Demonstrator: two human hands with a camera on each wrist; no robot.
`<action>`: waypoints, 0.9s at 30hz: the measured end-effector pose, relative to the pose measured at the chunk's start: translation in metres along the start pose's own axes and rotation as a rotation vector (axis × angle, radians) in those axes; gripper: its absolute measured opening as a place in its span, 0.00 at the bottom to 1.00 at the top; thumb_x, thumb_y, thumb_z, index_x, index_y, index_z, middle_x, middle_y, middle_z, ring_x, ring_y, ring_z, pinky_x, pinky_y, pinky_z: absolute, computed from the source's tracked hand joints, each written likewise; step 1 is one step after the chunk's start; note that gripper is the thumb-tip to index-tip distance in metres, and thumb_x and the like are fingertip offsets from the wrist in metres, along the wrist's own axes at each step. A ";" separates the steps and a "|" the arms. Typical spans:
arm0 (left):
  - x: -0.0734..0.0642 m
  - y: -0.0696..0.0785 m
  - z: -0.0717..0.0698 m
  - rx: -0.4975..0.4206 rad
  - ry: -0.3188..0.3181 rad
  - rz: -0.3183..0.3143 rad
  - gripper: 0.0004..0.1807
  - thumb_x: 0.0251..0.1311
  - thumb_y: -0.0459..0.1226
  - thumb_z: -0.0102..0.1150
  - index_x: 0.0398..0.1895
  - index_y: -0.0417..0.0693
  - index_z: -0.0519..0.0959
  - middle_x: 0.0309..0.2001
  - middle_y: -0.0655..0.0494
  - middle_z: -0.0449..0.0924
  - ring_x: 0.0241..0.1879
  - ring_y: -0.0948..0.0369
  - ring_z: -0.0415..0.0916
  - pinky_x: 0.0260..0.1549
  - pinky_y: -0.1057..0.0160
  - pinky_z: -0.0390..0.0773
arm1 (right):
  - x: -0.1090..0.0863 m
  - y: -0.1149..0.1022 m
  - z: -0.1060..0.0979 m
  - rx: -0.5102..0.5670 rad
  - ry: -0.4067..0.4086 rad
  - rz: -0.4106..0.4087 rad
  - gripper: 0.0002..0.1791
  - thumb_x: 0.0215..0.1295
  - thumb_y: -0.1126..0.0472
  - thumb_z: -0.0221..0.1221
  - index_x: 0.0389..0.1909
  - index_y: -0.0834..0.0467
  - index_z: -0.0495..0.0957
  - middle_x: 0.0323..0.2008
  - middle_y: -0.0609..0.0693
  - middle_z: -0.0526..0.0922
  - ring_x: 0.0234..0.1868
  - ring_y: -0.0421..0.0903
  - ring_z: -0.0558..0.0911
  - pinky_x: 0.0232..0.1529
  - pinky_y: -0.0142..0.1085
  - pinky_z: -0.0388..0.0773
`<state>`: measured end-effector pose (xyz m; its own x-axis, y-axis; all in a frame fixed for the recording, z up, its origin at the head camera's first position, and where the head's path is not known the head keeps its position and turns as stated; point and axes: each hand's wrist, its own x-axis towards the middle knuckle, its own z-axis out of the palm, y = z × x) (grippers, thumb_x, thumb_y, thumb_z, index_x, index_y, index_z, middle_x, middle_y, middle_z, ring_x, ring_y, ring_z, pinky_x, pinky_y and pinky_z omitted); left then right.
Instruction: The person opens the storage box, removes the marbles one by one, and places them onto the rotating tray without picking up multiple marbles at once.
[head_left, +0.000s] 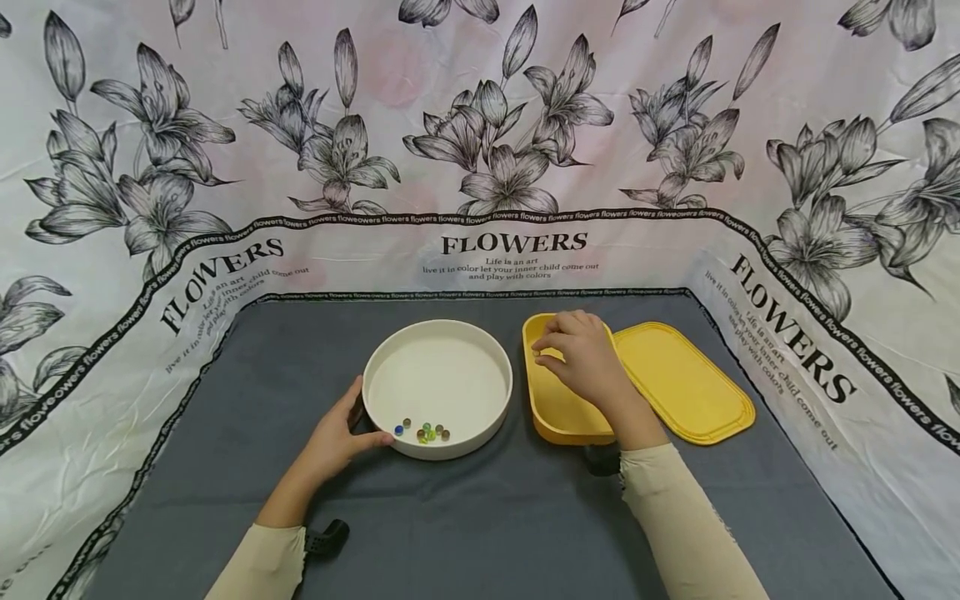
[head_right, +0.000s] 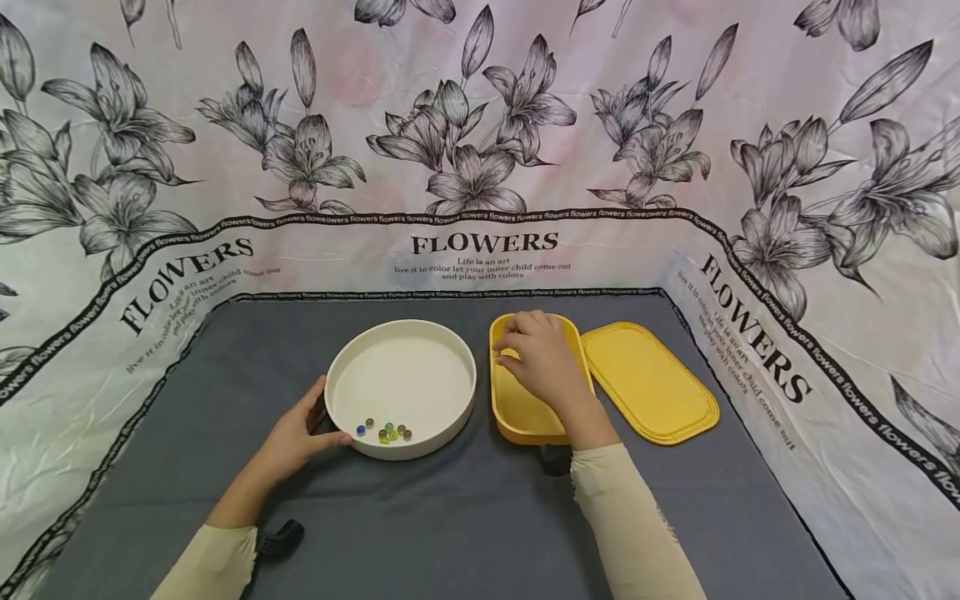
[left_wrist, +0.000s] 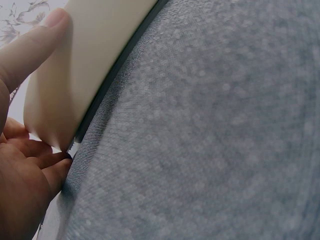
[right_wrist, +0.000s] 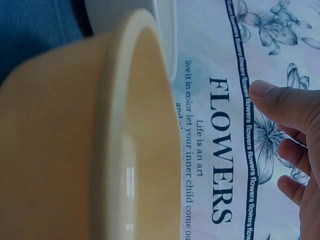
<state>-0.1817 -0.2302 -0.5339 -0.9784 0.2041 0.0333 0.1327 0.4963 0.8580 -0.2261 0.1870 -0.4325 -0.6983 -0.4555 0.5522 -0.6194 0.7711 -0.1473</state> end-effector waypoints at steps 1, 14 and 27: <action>0.000 0.000 0.000 0.000 0.001 0.002 0.71 0.49 0.52 0.81 0.84 0.40 0.39 0.82 0.41 0.43 0.79 0.43 0.52 0.73 0.43 0.60 | 0.000 -0.001 0.001 0.003 0.006 -0.002 0.10 0.54 0.60 0.77 0.39 0.54 0.91 0.41 0.50 0.79 0.46 0.53 0.73 0.59 0.56 0.68; -0.003 -0.002 -0.001 -0.029 -0.006 0.036 0.72 0.48 0.50 0.81 0.84 0.40 0.38 0.82 0.42 0.44 0.80 0.44 0.48 0.75 0.44 0.58 | 0.003 -0.017 0.012 0.098 0.093 -0.009 0.09 0.54 0.61 0.77 0.37 0.54 0.91 0.40 0.51 0.79 0.44 0.52 0.73 0.53 0.52 0.66; -0.002 0.001 -0.001 -0.012 -0.010 0.035 0.72 0.48 0.52 0.81 0.84 0.43 0.38 0.83 0.44 0.39 0.79 0.44 0.50 0.74 0.42 0.59 | 0.011 -0.037 0.022 0.144 0.088 -0.008 0.08 0.55 0.62 0.77 0.36 0.54 0.91 0.40 0.50 0.79 0.47 0.53 0.73 0.55 0.52 0.66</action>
<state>-0.1793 -0.2307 -0.5323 -0.9716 0.2293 0.0581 0.1645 0.4782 0.8627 -0.2191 0.1439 -0.4386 -0.6631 -0.4160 0.6223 -0.6743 0.6929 -0.2553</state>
